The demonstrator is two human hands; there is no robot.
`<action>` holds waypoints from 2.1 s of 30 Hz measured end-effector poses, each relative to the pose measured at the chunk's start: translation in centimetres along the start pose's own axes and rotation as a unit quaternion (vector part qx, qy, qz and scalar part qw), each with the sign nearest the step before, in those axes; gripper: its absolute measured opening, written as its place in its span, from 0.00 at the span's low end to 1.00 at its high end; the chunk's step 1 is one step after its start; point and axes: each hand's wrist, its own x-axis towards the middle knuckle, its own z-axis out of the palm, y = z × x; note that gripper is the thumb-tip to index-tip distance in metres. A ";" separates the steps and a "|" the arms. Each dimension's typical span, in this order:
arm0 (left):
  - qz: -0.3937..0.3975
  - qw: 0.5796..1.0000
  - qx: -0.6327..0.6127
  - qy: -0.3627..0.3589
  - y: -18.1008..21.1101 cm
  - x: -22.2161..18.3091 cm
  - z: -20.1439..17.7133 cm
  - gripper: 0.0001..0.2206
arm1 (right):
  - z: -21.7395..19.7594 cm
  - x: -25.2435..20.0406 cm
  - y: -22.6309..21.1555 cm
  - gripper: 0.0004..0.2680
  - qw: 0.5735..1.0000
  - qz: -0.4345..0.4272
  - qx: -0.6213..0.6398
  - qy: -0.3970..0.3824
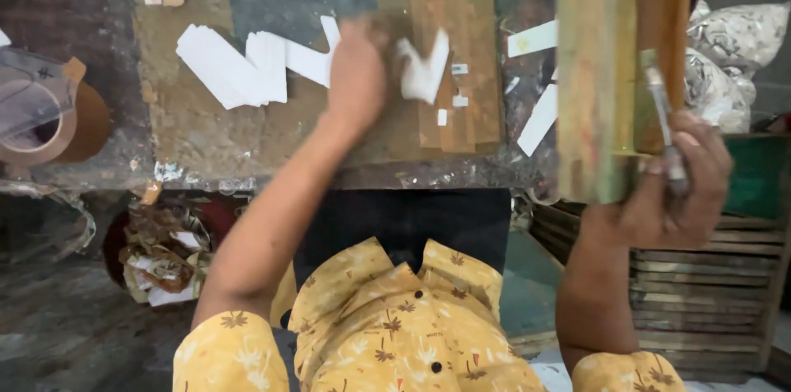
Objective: Manually applying ink to paper cutouts using a screen printing frame and a squeegee.
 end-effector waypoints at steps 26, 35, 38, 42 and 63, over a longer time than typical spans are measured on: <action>0.147 0.977 0.040 -0.146 9.0 -7.1 -0.7 0.43 | -0.2 0.5 -1.1 0.07 0.999 0.039 0.030 0.019; -0.065 0.803 -0.587 -0.085 11.0 -6.4 -9.1 0.32 | 3.4 -4.1 -2.9 0.13 0.973 0.044 0.056 -0.218; -0.247 0.909 -0.323 -0.092 10.6 -6.5 -7.4 0.29 | 4.0 -6.8 -3.4 0.15 0.960 0.074 0.041 -0.268; -0.245 0.898 -0.360 -0.059 11.2 -8.0 -7.7 0.28 | 2.6 -5.3 -4.0 0.14 0.960 0.095 0.069 -0.253; 0.169 0.975 0.007 -0.146 8.5 -6.7 -2.8 0.39 | -0.2 -1.5 2.4 0.07 0.990 0.001 0.132 0.051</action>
